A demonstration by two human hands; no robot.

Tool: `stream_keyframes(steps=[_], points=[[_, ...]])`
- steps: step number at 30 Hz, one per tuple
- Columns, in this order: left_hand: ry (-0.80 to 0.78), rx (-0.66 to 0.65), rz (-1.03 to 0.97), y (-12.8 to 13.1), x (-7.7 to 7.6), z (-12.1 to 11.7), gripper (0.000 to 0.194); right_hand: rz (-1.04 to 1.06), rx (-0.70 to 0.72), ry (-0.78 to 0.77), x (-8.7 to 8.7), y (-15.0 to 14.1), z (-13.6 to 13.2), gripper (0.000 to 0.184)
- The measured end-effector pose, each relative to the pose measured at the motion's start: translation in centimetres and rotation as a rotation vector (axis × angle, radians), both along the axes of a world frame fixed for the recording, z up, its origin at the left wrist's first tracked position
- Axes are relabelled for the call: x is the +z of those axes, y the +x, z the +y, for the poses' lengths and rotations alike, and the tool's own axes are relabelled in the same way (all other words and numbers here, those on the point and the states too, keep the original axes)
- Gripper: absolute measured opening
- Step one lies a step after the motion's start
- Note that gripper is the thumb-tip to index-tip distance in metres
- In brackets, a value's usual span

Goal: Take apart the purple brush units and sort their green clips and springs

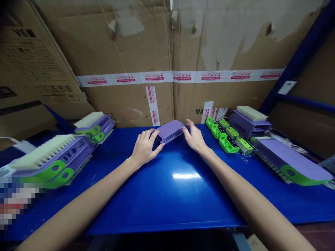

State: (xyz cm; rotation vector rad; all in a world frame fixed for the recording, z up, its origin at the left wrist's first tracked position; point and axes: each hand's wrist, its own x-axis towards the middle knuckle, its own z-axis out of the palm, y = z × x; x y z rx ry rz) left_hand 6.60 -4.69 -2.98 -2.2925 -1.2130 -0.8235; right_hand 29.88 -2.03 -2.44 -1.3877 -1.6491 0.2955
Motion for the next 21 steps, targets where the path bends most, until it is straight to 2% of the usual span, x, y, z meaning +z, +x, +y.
stream_keyframes(steps=[5,9,11,13,15,18,21], points=[[-0.070,0.073,0.013,-0.2,0.0,0.3,0.055,0.104,0.056,-0.019,0.0,-0.4,-0.3,0.051],[-0.108,0.138,-0.035,-0.5,0.1,0.6,0.062,0.176,-0.023,0.051,0.4,-0.5,-0.8,0.046],[-0.131,0.139,-0.063,-0.6,0.1,0.7,0.065,0.163,-0.066,0.071,0.5,-0.5,-0.9,0.047],[-0.185,0.098,-0.122,-0.6,0.0,0.9,0.063,0.172,-0.046,0.023,0.5,-0.6,-0.8,0.049],[-0.271,0.029,-0.252,-0.5,-0.2,1.0,0.057,0.226,0.042,-0.085,0.3,-0.9,-0.8,0.052],[-0.456,-0.080,-0.587,-0.2,-0.5,1.3,0.056,0.345,0.181,-0.231,0.2,-1.6,-1.0,0.056],[-0.655,-0.226,-0.894,-0.2,-0.6,1.6,0.063,0.389,0.226,-0.260,0.0,-2.3,-1.4,0.061]])
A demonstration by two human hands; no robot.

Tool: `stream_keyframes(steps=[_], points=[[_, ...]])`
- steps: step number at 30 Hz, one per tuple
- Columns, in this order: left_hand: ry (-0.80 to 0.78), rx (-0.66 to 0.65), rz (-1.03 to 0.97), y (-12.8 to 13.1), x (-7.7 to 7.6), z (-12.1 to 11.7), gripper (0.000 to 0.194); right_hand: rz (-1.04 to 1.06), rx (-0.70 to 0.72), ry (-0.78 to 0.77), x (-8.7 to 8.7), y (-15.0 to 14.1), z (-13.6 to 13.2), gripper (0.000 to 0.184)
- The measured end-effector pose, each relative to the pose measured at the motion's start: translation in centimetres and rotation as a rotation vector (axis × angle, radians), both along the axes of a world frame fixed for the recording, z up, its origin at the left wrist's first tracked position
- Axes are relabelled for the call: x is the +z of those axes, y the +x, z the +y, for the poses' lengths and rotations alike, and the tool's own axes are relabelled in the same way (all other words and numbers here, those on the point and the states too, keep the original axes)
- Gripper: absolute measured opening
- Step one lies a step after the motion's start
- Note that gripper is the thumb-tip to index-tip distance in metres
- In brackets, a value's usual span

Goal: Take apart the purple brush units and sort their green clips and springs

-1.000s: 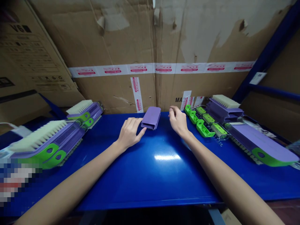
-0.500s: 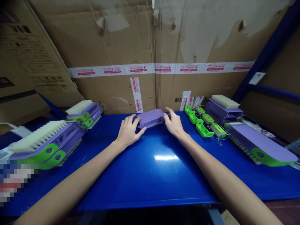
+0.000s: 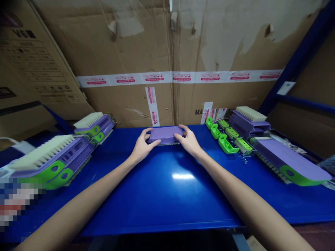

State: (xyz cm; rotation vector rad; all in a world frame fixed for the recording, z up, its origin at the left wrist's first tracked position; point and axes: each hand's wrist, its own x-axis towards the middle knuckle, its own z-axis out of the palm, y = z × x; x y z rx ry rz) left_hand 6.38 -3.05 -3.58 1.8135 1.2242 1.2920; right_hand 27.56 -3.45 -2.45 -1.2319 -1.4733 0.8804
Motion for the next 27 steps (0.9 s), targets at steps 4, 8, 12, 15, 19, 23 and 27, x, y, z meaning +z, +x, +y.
stream_keyframes(steps=[4,8,12,15,19,23,27], points=[[-0.048,-0.103,-0.127,-0.4,0.2,0.5,0.069,-0.053,0.031,0.033,-0.3,-0.4,-0.4,0.067],[-0.093,-0.142,-0.144,-0.6,0.5,0.6,0.059,-0.052,0.054,0.008,-0.4,-0.5,-0.4,0.076],[-0.149,-0.161,-0.230,-0.5,0.8,0.4,0.057,0.028,0.041,0.014,-0.4,-0.2,-0.3,0.078],[-0.187,-0.147,-0.342,-0.7,1.0,0.5,0.060,0.013,-0.037,0.087,-0.2,0.1,-0.2,0.076],[-0.225,-0.146,-0.464,-1.0,1.2,0.7,0.065,0.008,-0.104,0.119,0.1,0.3,-0.2,0.083],[-0.218,-0.138,-0.511,-1.2,1.6,0.8,0.063,0.052,0.031,0.019,0.0,0.2,-0.3,0.088],[-0.210,-0.130,-0.484,-1.5,1.9,0.8,0.060,0.058,0.123,-0.046,-0.2,-0.2,-0.6,0.073]])
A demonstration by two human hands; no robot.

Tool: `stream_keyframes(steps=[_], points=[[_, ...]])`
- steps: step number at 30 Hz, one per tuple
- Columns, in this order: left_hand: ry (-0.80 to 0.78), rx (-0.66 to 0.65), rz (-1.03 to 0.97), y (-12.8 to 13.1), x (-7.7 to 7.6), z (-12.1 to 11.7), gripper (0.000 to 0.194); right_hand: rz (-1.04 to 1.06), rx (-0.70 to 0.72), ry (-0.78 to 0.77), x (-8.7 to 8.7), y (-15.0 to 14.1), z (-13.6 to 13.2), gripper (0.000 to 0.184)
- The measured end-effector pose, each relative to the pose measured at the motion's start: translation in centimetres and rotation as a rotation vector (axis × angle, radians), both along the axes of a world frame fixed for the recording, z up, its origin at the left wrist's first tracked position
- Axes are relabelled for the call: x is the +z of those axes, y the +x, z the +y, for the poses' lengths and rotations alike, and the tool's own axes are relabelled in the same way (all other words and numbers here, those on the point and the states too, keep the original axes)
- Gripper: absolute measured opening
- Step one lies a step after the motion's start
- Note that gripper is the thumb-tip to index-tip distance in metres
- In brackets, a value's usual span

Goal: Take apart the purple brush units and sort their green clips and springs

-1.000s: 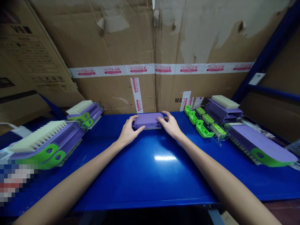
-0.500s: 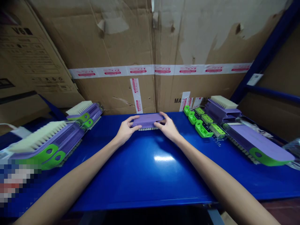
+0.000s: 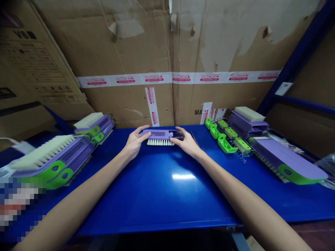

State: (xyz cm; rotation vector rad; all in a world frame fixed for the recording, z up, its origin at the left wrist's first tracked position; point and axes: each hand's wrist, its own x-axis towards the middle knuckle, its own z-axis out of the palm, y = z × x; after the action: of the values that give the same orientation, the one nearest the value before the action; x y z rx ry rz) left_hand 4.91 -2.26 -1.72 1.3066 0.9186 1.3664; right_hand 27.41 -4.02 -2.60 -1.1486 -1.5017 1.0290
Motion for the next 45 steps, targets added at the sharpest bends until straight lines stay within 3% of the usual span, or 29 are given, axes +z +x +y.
stream_keyframes(steps=[7,14,20,24,27,30,34,40,45], points=[[0.006,-0.015,-0.021,-0.4,0.6,0.0,0.059,-0.128,-0.049,0.002,0.2,-0.2,-0.3,0.070],[0.002,-0.048,0.035,-0.8,0.9,0.1,0.071,-0.176,-0.115,0.031,-0.2,0.0,0.0,0.064],[-0.125,-0.117,0.097,-0.8,0.5,0.0,0.071,-0.093,-0.158,-0.080,-0.2,-0.1,-0.1,0.071],[-0.180,-0.130,0.245,-0.6,0.4,-0.2,0.068,-0.066,-0.196,-0.160,0.2,-0.4,-0.3,0.062],[-0.184,-0.136,0.302,-0.3,0.4,-0.5,0.079,-0.079,-0.207,-0.230,0.5,-0.5,-0.5,0.054],[-0.135,-0.153,0.363,0.0,0.3,-0.8,0.087,-0.175,-0.174,-0.273,0.7,-0.5,-0.5,0.049],[-0.032,-0.197,0.418,-0.1,0.0,-0.7,0.080,-0.315,-0.126,-0.277,0.8,-0.4,-0.6,0.044],[0.048,-0.183,0.554,-0.5,-0.4,-0.4,0.085,-0.382,-0.161,-0.280,1.1,-0.6,-0.9,0.043],[0.056,-0.171,0.593,-0.5,-0.4,-0.4,0.081,-0.547,-0.185,-0.165,2.2,0.0,-1.2,0.044]])
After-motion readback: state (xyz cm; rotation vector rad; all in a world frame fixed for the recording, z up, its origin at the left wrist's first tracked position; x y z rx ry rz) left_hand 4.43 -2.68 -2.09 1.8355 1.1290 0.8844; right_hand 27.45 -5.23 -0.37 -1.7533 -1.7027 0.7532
